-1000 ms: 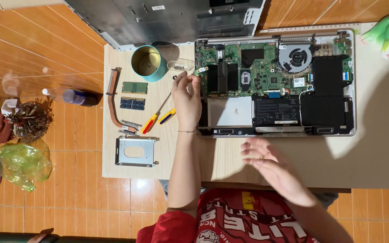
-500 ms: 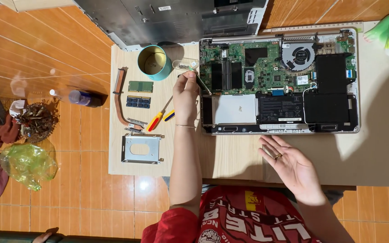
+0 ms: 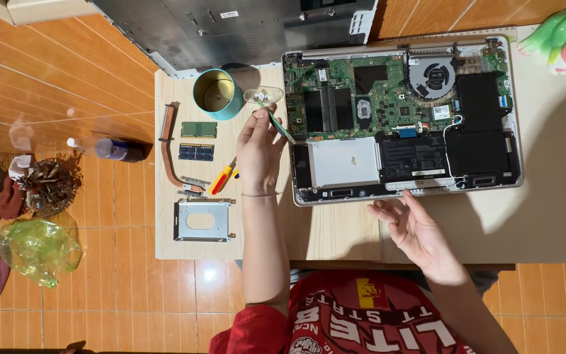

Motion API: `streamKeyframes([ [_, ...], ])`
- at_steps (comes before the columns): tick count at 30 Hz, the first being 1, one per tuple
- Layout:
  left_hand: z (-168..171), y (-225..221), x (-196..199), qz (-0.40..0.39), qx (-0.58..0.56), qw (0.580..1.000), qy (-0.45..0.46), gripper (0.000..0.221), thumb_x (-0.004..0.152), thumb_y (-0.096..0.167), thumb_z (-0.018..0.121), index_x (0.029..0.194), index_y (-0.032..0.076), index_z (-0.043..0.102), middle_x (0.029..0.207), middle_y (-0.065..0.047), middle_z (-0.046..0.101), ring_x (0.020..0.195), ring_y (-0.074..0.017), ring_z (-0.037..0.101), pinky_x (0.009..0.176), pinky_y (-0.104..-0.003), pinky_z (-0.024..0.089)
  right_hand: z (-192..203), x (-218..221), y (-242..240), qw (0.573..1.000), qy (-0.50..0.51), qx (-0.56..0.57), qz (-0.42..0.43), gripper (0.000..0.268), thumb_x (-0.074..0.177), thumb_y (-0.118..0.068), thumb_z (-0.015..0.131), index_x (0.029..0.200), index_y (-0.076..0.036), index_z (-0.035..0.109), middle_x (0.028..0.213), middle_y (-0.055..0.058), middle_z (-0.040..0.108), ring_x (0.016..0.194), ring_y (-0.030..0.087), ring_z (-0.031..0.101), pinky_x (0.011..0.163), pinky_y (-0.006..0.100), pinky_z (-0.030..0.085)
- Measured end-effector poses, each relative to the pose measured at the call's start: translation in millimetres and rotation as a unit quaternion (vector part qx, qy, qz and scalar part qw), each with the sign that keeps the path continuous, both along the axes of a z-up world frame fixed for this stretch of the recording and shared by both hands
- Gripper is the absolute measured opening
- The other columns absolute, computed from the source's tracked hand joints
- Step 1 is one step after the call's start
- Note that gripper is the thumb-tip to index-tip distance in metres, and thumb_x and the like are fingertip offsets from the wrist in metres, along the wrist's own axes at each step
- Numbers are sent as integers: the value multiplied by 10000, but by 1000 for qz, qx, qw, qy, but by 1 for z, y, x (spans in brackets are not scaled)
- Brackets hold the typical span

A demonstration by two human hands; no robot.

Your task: The recorder is disassembling and repairing internal components of a laptop computer.

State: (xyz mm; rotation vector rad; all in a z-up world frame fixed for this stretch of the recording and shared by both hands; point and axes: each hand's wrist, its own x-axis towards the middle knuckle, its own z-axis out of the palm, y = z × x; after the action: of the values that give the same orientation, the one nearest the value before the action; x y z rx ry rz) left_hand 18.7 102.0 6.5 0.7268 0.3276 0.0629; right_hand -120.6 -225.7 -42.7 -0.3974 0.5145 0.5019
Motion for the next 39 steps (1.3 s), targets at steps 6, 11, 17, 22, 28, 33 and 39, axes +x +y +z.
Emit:
streamKeyframes([
  [6, 18, -8, -22, -12, -9, 1000, -24, 238, 1059, 194, 614, 1216, 34, 693, 1333, -75, 649, 992, -142, 585, 948, -398, 507, -49, -7, -11, 996, -76, -53, -19, 215, 1103, -233, 656, 1165, -29, 639, 1099, 131, 687, 1025, 216, 673, 891, 326, 611],
  [11, 32, -16, -44, -27, 7, 999, -45, 193, 1054, 185, 599, 1148, 36, 680, 1445, -100, 601, 1047, -147, 600, 1009, -400, 515, -67, -6, -11, 988, -21, -150, -28, 166, 974, -154, 705, 1136, -133, 674, 1094, 4, 708, 935, 107, 666, 711, 243, 547],
  [17, 59, -27, -67, -49, 35, 993, -103, 163, 1094, 154, 574, 1128, 13, 651, 1504, -136, 551, 1106, -157, 594, 1048, -389, 498, -40, -17, -34, 986, -59, -158, 15, 180, 969, -158, 680, 1143, -116, 664, 1115, 9, 700, 701, 41, 563, 532, 202, 352],
  [22, 62, -32, -86, -51, 92, 984, -141, 141, 1093, 129, 555, 1131, 11, 621, 1413, -152, 545, 1113, -152, 609, 1030, -377, 542, -34, -36, -66, 979, -116, -104, 129, 309, 1000, -303, 591, 1158, -48, 664, 1103, 89, 738, 414, 34, 353, 472, 191, 301],
  [28, 60, -18, -123, 61, 159, 968, -187, 121, 1137, 78, 601, 1163, -40, 609, 1073, -152, 673, 887, -137, 574, 845, -280, 479, -66, -69, -129, 976, -99, -1, 196, 316, 1085, -277, 557, 1201, 2, 653, 922, 82, 714, 442, 55, 407, 377, 235, 290],
  [33, 139, -8, -147, 62, 127, 963, -228, 390, 969, -21, 737, 1298, 71, 548, 984, -109, 673, 840, -211, 682, 610, -290, 576, 38, -53, -91, 967, -148, -161, 131, 277, 884, -31, 674, 1156, 17, 656, 966, 134, 734, 526, 92, 574, 261, 219, 276],
  [39, 159, 19, -155, -198, 275, 917, -209, 449, 972, -81, 701, 1390, 2, 560, 1085, -120, 689, 975, -208, 707, 766, -333, 647, 46, -56, -99, 962, -148, -164, 161, 360, 854, 4, 708, 1202, 83, 662, 1001, 183, 750, 499, 77, 599, 251, 216, 279],
])
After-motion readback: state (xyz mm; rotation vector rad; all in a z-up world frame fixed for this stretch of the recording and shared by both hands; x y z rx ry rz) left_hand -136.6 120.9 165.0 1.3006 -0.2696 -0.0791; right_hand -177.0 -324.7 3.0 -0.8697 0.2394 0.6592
